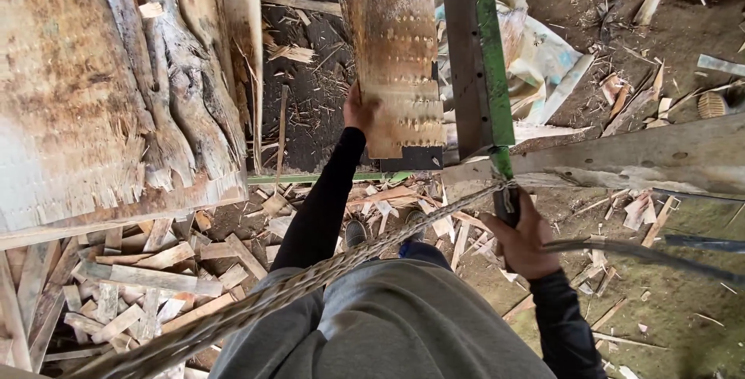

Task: Cutting thin wood sheets using a manual lever-operated shear.

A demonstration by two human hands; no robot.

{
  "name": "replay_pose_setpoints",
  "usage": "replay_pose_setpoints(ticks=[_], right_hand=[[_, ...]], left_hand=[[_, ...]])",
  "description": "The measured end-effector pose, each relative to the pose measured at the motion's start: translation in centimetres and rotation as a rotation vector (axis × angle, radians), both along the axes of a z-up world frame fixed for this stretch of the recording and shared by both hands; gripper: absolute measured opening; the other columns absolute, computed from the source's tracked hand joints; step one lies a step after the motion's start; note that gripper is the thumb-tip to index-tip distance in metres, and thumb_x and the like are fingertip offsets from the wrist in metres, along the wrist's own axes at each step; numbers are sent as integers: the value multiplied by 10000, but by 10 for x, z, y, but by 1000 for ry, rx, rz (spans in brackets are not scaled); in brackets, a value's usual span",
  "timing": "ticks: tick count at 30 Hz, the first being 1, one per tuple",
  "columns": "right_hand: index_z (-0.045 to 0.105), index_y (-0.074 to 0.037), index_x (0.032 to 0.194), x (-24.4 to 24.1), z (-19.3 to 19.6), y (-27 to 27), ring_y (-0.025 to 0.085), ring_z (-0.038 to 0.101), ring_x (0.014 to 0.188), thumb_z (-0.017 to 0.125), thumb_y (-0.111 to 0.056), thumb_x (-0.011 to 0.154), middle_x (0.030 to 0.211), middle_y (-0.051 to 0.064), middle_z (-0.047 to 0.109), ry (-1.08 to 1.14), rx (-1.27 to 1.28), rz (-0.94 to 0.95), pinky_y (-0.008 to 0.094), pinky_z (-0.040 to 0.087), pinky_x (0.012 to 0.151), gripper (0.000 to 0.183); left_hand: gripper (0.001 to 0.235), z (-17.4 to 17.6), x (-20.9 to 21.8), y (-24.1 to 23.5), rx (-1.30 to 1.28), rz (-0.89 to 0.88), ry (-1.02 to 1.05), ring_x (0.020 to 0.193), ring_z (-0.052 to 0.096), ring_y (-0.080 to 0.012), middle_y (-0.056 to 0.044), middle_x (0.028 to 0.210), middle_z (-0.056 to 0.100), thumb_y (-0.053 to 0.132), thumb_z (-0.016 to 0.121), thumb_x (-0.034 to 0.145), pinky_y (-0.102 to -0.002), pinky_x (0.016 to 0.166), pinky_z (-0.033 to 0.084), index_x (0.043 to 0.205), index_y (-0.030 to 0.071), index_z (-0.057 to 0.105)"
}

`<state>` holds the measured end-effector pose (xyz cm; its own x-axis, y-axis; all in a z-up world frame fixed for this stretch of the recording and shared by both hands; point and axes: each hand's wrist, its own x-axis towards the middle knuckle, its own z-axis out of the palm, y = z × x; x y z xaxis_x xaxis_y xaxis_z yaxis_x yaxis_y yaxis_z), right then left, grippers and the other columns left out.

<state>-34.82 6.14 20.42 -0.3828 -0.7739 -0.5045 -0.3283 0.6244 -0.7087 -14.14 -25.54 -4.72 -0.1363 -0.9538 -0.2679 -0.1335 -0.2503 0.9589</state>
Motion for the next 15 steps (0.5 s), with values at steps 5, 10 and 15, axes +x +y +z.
replay_pose_setpoints(ticks=[5, 10, 15], right_hand=[[541, -10, 1310, 4, 11, 2, 270, 643, 605, 751, -301, 876, 815, 155, 648, 126, -85, 12, 437, 542, 521, 563], [434, 4, 1501, 13, -38, 12, 399, 697, 963, 757, -350, 876, 1153, 255, 689, 679, -279, 189, 494, 575, 767, 788], [316, 38, 1573, 9, -63, 9, 426, 660, 1163, 719, -371, 881, 1367, 303, 602, 502, -281, 159, 487, 559, 921, 899]], left_hand=[[611, -61, 48, 2, -85, -31, 240, 972, 685, -152, -102, 1171, 698, -32, 654, 964, -314, 874, 620, 1539, 48, 461], [717, 24, 89, 28, -386, -6, -169, 932, 673, -76, -144, 1290, 746, -37, 731, 915, -264, 808, 603, 1576, 34, 463], [668, 161, 95, 61, -245, -156, -603, 440, 474, -97, -122, 1411, 612, 30, 540, 969, -241, 379, 485, 1591, 119, 314]])
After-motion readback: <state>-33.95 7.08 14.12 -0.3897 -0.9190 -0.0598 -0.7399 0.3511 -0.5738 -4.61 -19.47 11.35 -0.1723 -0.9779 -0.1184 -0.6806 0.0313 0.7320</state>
